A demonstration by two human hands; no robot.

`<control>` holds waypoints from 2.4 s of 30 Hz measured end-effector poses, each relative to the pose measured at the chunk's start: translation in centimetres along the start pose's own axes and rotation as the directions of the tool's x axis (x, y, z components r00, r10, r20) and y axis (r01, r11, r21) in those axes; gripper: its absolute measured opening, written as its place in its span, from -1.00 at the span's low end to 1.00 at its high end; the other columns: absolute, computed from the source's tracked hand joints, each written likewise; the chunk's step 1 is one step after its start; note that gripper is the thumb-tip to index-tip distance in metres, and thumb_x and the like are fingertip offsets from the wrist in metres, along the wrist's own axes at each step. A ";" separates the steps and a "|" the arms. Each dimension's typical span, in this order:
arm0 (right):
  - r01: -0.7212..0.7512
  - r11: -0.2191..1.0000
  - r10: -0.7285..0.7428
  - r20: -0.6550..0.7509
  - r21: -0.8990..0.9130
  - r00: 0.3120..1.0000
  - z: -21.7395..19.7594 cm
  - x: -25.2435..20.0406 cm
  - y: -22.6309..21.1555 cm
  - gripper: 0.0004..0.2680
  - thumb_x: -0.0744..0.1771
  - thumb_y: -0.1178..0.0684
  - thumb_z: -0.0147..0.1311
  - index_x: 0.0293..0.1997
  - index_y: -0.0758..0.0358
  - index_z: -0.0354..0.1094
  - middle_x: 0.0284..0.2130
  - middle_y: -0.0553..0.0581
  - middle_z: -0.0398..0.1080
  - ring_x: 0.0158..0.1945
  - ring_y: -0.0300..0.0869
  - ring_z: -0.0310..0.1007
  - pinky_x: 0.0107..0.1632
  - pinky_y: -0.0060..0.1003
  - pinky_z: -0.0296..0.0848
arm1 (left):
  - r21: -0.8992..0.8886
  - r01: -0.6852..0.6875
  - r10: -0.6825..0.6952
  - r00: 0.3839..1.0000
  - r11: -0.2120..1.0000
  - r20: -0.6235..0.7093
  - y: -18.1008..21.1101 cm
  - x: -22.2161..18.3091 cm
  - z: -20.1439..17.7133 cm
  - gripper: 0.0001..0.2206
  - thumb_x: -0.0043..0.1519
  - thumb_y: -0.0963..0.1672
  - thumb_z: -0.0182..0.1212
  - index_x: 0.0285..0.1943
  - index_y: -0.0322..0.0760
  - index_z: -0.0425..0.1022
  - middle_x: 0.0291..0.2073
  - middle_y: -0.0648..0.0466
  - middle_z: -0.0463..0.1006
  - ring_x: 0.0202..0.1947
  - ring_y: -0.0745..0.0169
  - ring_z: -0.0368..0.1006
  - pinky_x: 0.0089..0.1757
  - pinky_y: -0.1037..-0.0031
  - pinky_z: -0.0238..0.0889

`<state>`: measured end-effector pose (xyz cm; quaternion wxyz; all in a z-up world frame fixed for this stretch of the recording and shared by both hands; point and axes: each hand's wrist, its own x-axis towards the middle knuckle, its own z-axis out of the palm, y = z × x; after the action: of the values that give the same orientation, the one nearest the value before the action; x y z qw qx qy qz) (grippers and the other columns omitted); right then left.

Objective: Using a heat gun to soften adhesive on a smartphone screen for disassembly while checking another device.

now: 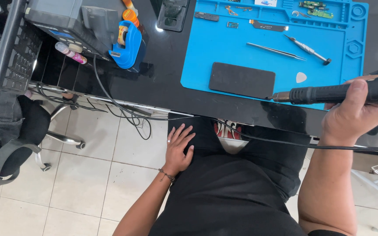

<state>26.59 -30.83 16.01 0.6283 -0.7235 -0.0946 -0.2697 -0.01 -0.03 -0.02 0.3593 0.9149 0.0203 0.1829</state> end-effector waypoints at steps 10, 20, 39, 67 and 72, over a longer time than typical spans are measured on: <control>-0.034 0.997 0.029 0.080 0.063 0.996 3.5 -1.0 -2.7 -0.88 0.44 0.13 -0.01 -0.14 0.39 0.20 -0.35 0.22 0.28 -0.49 -0.07 0.30 -0.57 -0.26 0.36 | -0.014 0.002 -0.002 1.000 1.000 0.002 0.0 0.0 -0.2 -0.64 0.36 -0.08 -0.03 0.24 -0.29 0.52 0.34 -0.03 0.44 0.47 -0.14 0.18 0.40 -0.08 -0.14; -0.006 0.987 -0.030 0.225 0.160 0.974 7.1 -1.9 -3.6 -0.82 0.45 0.07 0.04 -0.08 0.45 0.23 -0.32 0.28 0.31 -0.55 -0.04 0.30 -0.55 -0.27 0.32 | -0.001 0.000 0.000 1.000 1.000 0.010 -0.1 0.1 -0.3 -0.63 0.38 -0.07 -0.05 0.25 -0.29 0.52 0.34 -0.03 0.44 0.47 -0.13 0.17 0.40 -0.07 -0.14; 0.002 0.980 -0.057 0.269 0.200 0.962 8.2 -2.0 -4.6 -0.82 0.45 0.07 0.05 -0.11 0.42 0.20 -0.34 0.24 0.29 -0.54 -0.10 0.26 -0.49 -0.26 0.36 | -0.013 0.002 -0.002 1.000 1.000 0.003 0.1 0.2 -0.3 -0.64 0.35 -0.08 -0.03 0.22 -0.29 0.53 0.33 -0.05 0.46 0.46 -0.14 0.20 0.40 -0.07 -0.14; 0.536 0.844 -0.519 0.249 -0.001 0.818 4.9 -5.4 -11.0 -0.69 0.27 0.10 0.53 0.03 0.28 0.48 0.00 0.23 0.35 0.01 0.00 0.48 0.06 -0.20 0.53 | -0.298 -0.267 0.177 0.938 0.916 -0.297 13.8 8.9 -7.1 -0.65 0.38 -0.08 -0.12 -0.07 -0.49 0.52 -0.33 -0.15 0.65 -0.39 0.05 0.61 -0.29 0.41 0.54; 0.741 0.625 -0.755 0.431 0.244 0.495 7.0 -6.1 -13.4 -0.88 0.45 0.24 -0.08 0.05 0.35 0.38 -0.11 0.31 0.35 -0.17 0.14 0.49 -0.09 -0.01 0.62 | -0.928 0.086 -0.229 0.973 0.363 0.000 13.3 9.4 -6.1 -0.36 0.41 0.05 -0.13 0.38 -0.72 0.22 0.14 -0.43 0.44 0.12 -0.38 0.47 0.13 0.11 0.39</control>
<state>17.00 -20.26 23.97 0.4118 -0.6454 -0.5588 -0.3189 5.38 -4.36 15.99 0.8208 0.5393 0.0256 0.1864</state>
